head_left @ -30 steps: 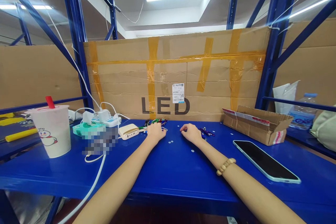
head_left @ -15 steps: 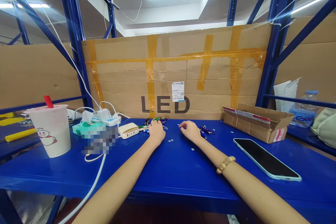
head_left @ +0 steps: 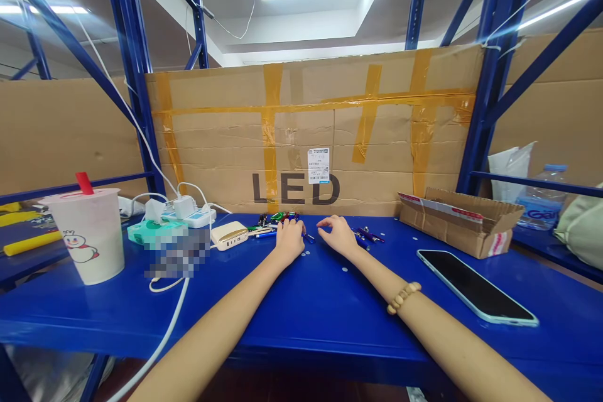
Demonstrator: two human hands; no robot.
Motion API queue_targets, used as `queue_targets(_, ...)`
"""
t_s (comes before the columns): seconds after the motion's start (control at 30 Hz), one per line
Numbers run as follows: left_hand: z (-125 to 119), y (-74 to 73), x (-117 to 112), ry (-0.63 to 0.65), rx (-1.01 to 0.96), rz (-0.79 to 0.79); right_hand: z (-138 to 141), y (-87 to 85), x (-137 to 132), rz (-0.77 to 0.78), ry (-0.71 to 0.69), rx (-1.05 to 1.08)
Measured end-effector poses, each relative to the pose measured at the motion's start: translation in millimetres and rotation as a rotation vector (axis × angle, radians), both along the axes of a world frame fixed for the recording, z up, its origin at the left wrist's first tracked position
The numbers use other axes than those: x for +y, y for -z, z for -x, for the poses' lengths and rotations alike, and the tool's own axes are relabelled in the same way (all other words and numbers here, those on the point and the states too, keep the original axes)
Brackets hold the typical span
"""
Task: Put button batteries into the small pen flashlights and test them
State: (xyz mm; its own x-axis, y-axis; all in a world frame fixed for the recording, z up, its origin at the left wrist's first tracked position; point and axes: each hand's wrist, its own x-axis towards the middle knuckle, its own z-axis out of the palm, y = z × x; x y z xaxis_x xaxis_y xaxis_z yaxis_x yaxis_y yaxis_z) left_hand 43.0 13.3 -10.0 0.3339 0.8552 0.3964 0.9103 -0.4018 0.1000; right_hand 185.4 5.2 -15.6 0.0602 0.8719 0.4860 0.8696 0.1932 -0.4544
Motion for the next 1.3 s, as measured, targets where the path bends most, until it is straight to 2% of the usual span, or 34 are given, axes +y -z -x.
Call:
queue_targets(0.2,3,3.5,7,-0.091,-0.035,0.026,4,3.7,-2,0.078,-0.209,-0.217)
queue_targets(0.37,4,4.8,15,0.0,-0.156,-0.017,6,0.3,-4,0.098,-0.217,-0.23)
queue_targets(0.63,-2,12.8,29,0.236,-0.573,-0.007,8,-3.3,-4,-0.042,-0.141,-0.104)
queue_targets(0.8,-5,10.3,25,0.159,-0.846,0.097,2,-1.0,2,-0.169,-0.169,0.058)
queue_targets(0.97,-6,8.1,19,0.136,-0.879,0.167,-2,-1.3,7,-0.235,-0.153,0.269)
queue_targets(1.17,-5,11.5,22,0.12,-0.907,0.262,2,1.7,13,-0.269,-0.28,0.476)
queue_targets(1.3,-4,9.9,20,0.087,-0.924,0.272,5,4.9,16,-0.21,-0.351,0.514)
